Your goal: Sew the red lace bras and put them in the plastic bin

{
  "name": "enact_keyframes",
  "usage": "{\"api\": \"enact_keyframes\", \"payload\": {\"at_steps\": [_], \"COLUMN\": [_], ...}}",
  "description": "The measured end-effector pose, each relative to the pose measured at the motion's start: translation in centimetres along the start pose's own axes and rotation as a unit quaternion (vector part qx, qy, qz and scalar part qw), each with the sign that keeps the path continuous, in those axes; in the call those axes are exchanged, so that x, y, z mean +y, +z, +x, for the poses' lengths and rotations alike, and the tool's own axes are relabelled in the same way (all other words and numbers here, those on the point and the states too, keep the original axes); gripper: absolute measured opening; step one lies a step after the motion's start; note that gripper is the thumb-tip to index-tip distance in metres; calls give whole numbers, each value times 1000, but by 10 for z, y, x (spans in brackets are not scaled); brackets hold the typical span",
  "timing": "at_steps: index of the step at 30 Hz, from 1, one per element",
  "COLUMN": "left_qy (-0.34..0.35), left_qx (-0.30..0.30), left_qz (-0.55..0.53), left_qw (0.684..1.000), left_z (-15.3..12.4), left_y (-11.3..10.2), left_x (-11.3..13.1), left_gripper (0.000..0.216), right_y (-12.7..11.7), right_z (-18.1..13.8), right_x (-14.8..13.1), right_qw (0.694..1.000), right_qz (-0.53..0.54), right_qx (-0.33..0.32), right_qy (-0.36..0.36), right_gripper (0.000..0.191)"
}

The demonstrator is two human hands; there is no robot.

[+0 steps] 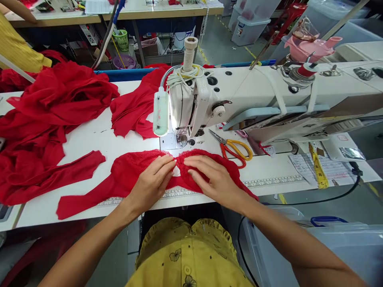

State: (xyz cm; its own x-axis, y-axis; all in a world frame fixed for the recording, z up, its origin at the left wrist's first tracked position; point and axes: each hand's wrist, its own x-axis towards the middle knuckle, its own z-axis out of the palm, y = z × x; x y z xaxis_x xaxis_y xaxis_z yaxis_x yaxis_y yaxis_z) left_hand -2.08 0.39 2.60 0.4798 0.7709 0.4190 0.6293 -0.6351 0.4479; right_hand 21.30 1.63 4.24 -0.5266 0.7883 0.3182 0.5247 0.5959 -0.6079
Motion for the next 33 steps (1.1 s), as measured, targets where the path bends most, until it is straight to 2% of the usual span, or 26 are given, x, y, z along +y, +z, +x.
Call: {"api": "enact_keyframes", "payload": {"at_steps": [2,5,8,12,33], "left_qy": [-1,-4,-17,-33,-45], "left_qx": [16,-41,-61,-72,-91], "left_qz": [6,64,104,117,134], "left_qw": [1000,997,993,990,986], "left_z": [3,-1,-9,-12,-8], "left_y": [2,8,13,14,11], "left_x": [-1,-6,-9,-9,-8], "left_gripper": [29,38,47,52,36], "right_y": [11,21,19,13,13], "right_z": [1,1,1,1,2], "right_x": [-2,8,22,28,29], "right_qw": [1000,997,994,993,992], "right_qz": [-18,-74,-79,-71,-71], "right_qx": [16,-27,-65,-88,-100], "right_qy": [-4,-25,-35,-38,-13], "right_gripper": [31,37,51,57,55]}}
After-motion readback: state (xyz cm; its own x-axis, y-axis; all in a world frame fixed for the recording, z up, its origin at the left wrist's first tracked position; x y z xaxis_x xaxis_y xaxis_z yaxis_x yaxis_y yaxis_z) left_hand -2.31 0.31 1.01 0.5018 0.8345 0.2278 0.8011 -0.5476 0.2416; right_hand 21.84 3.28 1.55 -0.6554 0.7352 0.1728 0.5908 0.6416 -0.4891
